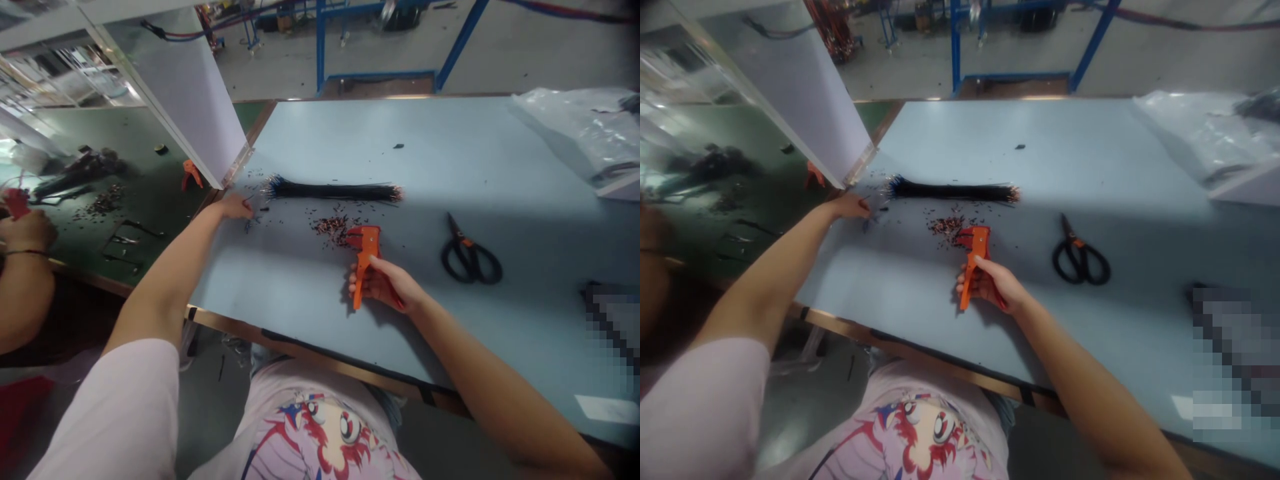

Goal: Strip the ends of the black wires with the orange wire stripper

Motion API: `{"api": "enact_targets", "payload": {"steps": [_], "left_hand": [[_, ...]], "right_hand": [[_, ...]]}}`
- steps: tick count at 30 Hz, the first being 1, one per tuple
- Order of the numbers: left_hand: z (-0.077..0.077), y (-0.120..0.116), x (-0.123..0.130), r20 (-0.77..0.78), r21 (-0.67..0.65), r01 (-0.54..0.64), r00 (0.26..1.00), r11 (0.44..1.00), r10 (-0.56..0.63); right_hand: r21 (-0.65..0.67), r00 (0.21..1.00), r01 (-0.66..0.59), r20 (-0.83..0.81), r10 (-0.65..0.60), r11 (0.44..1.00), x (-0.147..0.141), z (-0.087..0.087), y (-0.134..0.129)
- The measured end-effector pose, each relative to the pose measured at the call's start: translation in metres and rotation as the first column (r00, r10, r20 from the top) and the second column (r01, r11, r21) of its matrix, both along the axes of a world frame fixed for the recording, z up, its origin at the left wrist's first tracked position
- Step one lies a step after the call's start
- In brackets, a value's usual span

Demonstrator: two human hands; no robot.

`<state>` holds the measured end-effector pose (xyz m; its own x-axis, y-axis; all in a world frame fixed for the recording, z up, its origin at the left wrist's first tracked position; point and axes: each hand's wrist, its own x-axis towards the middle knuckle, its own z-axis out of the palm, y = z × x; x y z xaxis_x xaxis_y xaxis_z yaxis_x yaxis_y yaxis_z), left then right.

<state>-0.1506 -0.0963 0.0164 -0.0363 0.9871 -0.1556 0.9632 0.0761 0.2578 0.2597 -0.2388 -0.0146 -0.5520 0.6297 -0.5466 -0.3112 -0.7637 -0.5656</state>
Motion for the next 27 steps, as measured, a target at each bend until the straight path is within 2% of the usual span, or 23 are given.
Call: {"api": "enact_targets", "payload": {"steps": [3, 6, 11, 16, 21, 27], "left_hand": [[0.013, -0.011, -0.015, 0.001, -0.187, 0.055, 0.998, 0.981, -0.056], [0.018, -0.025, -0.027, -0.006, -0.230, 0.120, 0.992, 0.966, -0.125], [0.003, -0.045, -0.018, 0.062, -0.167, 0.218, 0.976, 0.962, -0.210], [-0.013, -0.039, 0.002, 0.081, -0.052, 0.186, 0.980, 0.981, -0.181], [-0.016, -0.029, 0.010, 0.017, 0.030, 0.137, 0.990, 0.990, -0.137], [-0.017, -0.025, 0.017, 0.020, 0.016, 0.193, 0.981, 0.981, -0.194]], "right_hand": [[-0.008, 1.000, -0.002, 0.006, 0.002, 1.000, 0.000, 0.001, 0.000], [-0.015, 1.000, -0.007, 0.005, 0.007, 1.000, 0.000, 0.000, 0.001], [-0.017, 1.000, -0.010, 0.000, 0.010, 1.000, 0.002, -0.002, 0.002], [-0.002, 1.000, 0.009, 0.015, -0.009, 1.000, 0.002, -0.001, 0.001], [-0.018, 1.000, 0.001, 0.013, -0.001, 1.000, 0.001, -0.001, 0.001], [0.003, 1.000, -0.005, -0.006, 0.005, 1.000, 0.001, -0.004, 0.001]]}}
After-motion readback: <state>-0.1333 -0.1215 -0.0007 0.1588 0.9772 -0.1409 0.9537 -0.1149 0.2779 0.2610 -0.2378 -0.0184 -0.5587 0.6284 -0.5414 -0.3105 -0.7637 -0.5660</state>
